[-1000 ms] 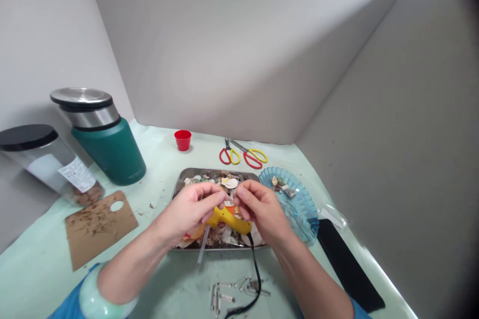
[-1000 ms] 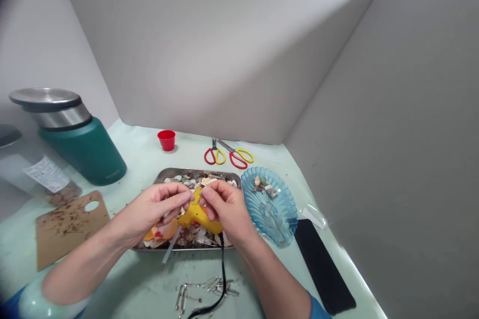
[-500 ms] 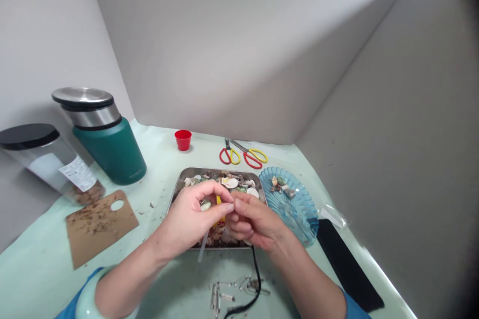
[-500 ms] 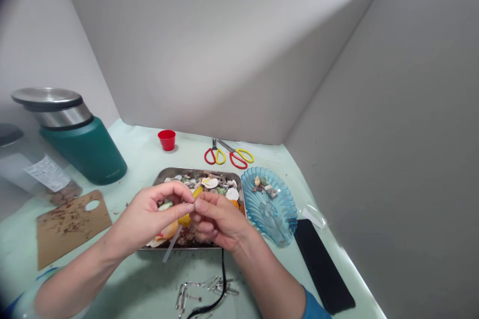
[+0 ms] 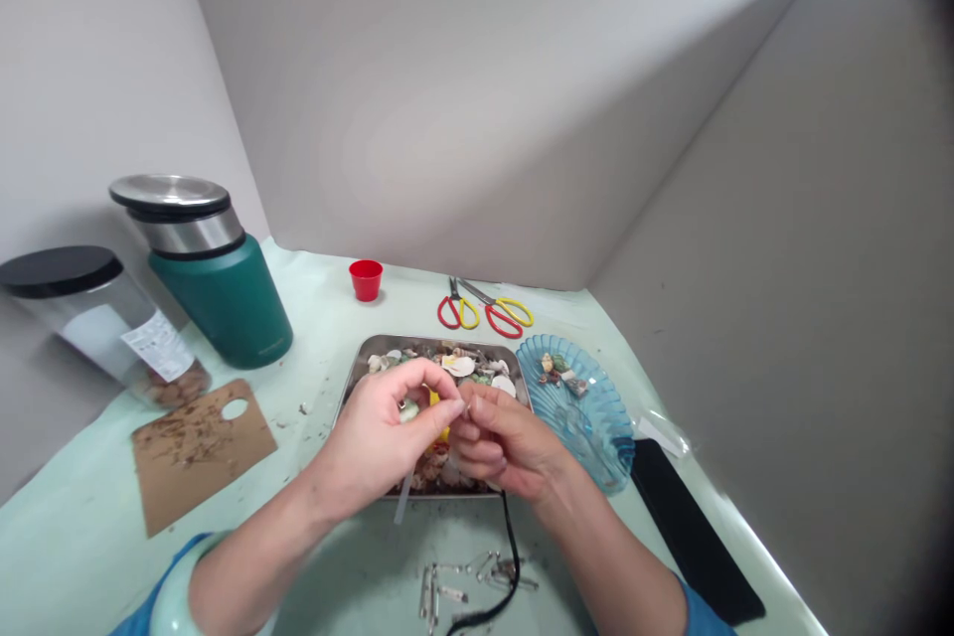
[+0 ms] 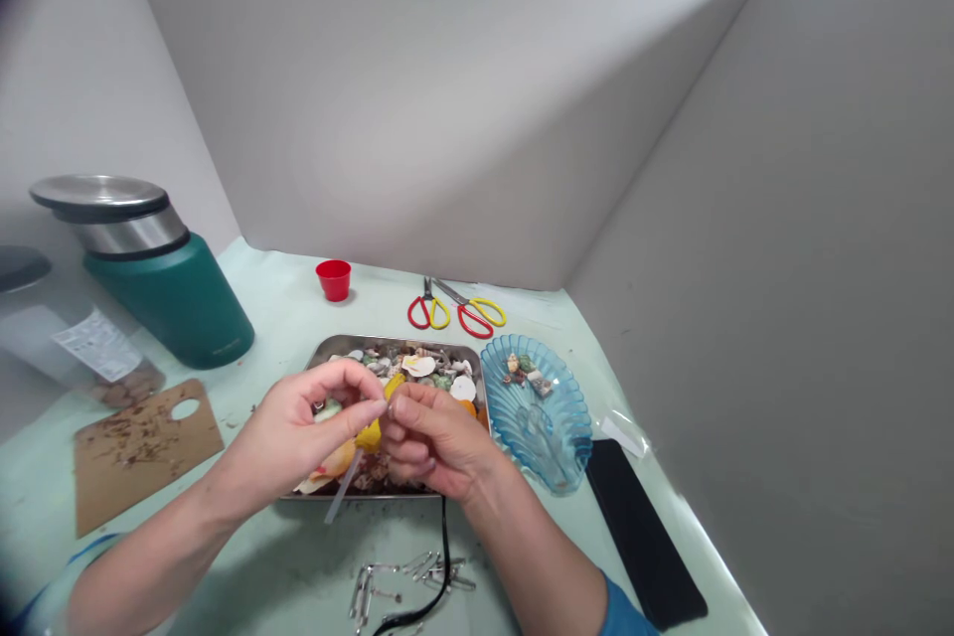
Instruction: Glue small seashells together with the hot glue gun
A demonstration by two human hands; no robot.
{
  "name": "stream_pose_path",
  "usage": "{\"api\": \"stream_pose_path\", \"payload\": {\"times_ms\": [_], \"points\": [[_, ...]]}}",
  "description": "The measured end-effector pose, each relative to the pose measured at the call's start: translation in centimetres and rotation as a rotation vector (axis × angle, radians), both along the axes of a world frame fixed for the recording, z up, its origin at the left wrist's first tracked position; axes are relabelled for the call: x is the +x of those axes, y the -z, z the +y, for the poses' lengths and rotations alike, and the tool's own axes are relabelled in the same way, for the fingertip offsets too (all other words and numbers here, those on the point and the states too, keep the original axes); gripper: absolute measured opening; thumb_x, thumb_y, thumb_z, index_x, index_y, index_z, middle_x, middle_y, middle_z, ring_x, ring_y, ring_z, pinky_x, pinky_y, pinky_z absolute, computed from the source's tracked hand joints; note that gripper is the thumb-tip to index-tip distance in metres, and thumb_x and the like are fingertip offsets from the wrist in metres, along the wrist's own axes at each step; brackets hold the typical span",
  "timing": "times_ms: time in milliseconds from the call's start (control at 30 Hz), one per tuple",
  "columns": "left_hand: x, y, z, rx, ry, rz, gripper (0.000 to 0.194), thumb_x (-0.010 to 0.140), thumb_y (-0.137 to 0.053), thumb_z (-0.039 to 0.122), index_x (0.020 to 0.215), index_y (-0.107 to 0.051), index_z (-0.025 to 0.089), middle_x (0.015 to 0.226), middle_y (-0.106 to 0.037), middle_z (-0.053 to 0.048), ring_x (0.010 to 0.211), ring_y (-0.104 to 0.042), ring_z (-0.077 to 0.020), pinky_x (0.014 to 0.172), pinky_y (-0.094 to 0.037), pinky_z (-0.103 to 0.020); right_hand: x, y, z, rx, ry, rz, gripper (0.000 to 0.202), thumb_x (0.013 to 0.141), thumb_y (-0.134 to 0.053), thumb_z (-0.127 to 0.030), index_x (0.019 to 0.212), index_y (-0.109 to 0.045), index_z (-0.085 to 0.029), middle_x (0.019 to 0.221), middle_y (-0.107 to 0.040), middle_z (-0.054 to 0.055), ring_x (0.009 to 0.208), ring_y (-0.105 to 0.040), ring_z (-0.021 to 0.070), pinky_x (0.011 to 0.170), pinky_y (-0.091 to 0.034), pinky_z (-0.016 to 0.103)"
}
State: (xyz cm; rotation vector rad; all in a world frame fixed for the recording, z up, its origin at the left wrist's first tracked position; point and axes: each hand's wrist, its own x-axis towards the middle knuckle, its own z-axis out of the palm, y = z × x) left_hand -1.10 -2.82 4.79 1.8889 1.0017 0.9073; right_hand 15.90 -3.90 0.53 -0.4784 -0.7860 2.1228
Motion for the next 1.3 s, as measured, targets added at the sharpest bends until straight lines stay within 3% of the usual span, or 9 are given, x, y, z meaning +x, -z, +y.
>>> {"api": "stream_pose_path", "payload": {"times_ms": [200, 433, 700, 833, 933, 1033, 1100, 1200, 1300], "points": [[0.2, 0.0, -0.3, 0.191, -0.013, 0.014, 0.013, 0.082, -0.054, 0.016, 0.083, -0.066, 0.019, 0.083, -0.066, -0.001, 0.073, -0.059, -0.0139, 0.069, -0.047, -0.027, -0.2, -0.1, 0.0, -0.012, 0.052, -0.058, 0.029, 0.075, -0.074, -0.034, 0.074, -0.052, -0.015, 0.058, -0.047, -0.007, 0.037, -0.024, -0.0009, 0.035, -0.014, 0.013], [0.2, -0.1, -0.2, 0.268, -0.032, 0.090, 0.019, 0.085, -0.050, 0.016, 0.082, -0.068, 0.018, 0.084, -0.068, -0.004, 0.077, -0.062, -0.0159, 0.070, -0.047, -0.027, -0.4, 0.0, 0.1, -0.016, 0.155, -0.156, 0.030, 0.076, -0.073, -0.034, 0.070, -0.051, -0.015, 0.056, -0.049, -0.007, 0.036, -0.026, -0.0002, 0.034, -0.012, 0.014], [-0.1, 0.3, 0.3, 0.304, -0.021, 0.179, 0.018, 0.084, -0.047, 0.015, 0.080, -0.064, 0.019, 0.081, -0.065, -0.003, 0.073, -0.059, -0.0164, 0.067, -0.044, -0.027, -0.4, -0.1, 0.0, -0.013, 0.075, -0.114, 0.028, 0.080, -0.069, -0.032, 0.069, -0.050, -0.014, 0.058, -0.047, -0.006, 0.037, -0.024, -0.0005, 0.034, -0.013, 0.013], [-0.2, 0.6, 0.7, 0.283, -0.126, 0.202, 0.014, 0.082, -0.049, 0.016, 0.078, -0.062, 0.020, 0.079, -0.065, -0.002, 0.070, -0.057, -0.0159, 0.067, -0.042, -0.027, -0.1, -0.6, -0.3, -0.008, -0.032, -0.061, 0.031, 0.080, -0.068, -0.038, 0.069, -0.051, -0.014, 0.060, -0.045, -0.006, 0.038, -0.024, -0.0004, 0.035, -0.016, 0.012], [-0.6, 0.6, 1.0, 0.241, -0.217, 0.190, 0.013, 0.084, -0.052, 0.023, 0.080, -0.063, 0.020, 0.075, -0.065, 0.000, 0.065, -0.055, -0.0153, 0.064, -0.040, -0.027, 0.0, -0.8, -0.3, -0.007, -0.028, -0.061, 0.031, 0.080, -0.068, -0.040, 0.070, -0.053, -0.015, 0.060, -0.045, -0.006, 0.039, -0.023, 0.0000, 0.035, -0.015, 0.013], [-0.9, 0.5, 1.5, 0.089, -0.284, 0.097, 0.026, 0.086, -0.051, 0.037, 0.068, -0.061, 0.019, 0.061, -0.057, 0.001, 0.059, -0.051, -0.0148, 0.060, -0.039, -0.027, -0.1, -0.8, -0.2, 0.015, 0.078, -0.174, 0.030, 0.080, -0.067, -0.040, 0.071, -0.054, -0.015, 0.059, -0.047, -0.006, 0.037, -0.024, 0.0002, 0.034, -0.015, 0.014], [-1.0, 0.4, 1.8, -0.140, -0.279, -0.086, 0.038, 0.087, -0.046, 0.046, 0.064, -0.058, 0.018, 0.057, -0.053, 0.001, 0.053, -0.046, -0.0133, 0.054, -0.037, -0.026, -0.3, -0.8, -0.2, 0.074, 0.201, -0.304, 0.030, 0.080, -0.066, -0.040, 0.070, -0.053, -0.015, 0.059, -0.050, -0.006, 0.037, -0.026, 0.0005, 0.035, -0.015, 0.015], [-0.7, 0.5, 2.1, -0.561, -0.132, -0.484, 0.041, 0.087, -0.043, 0.052, 0.078, -0.060, 0.016, 0.068, -0.056, -0.001, 0.052, -0.045, -0.0112, 0.049, -0.037, -0.024, -0.6, -0.7, -0.3, 0.240, 0.389, -0.543, 0.022, 0.081, -0.064, -0.035, 0.077, -0.056, -0.016, 0.063, -0.053, -0.005, 0.039, -0.033, 0.0020, 0.038, -0.021, 0.016], [-0.2, 0.7, 2.1, -0.853, 0.011, -0.740, 0.039, 0.087, -0.047, 0.049, 0.091, -0.061, 0.012, 0.086, -0.061, -0.007, 0.067, -0.055, -0.0139, 0.055, -0.044, -0.025, -0.9, -0.7, -0.6, 0.479, 0.543, -0.810, 0.009, 0.086, -0.057, -0.026, 0.089, -0.061, -0.018, 0.073, -0.057, -0.002, 0.052, -0.045, 0.0069, 0.050, -0.035, 0.020]]}}
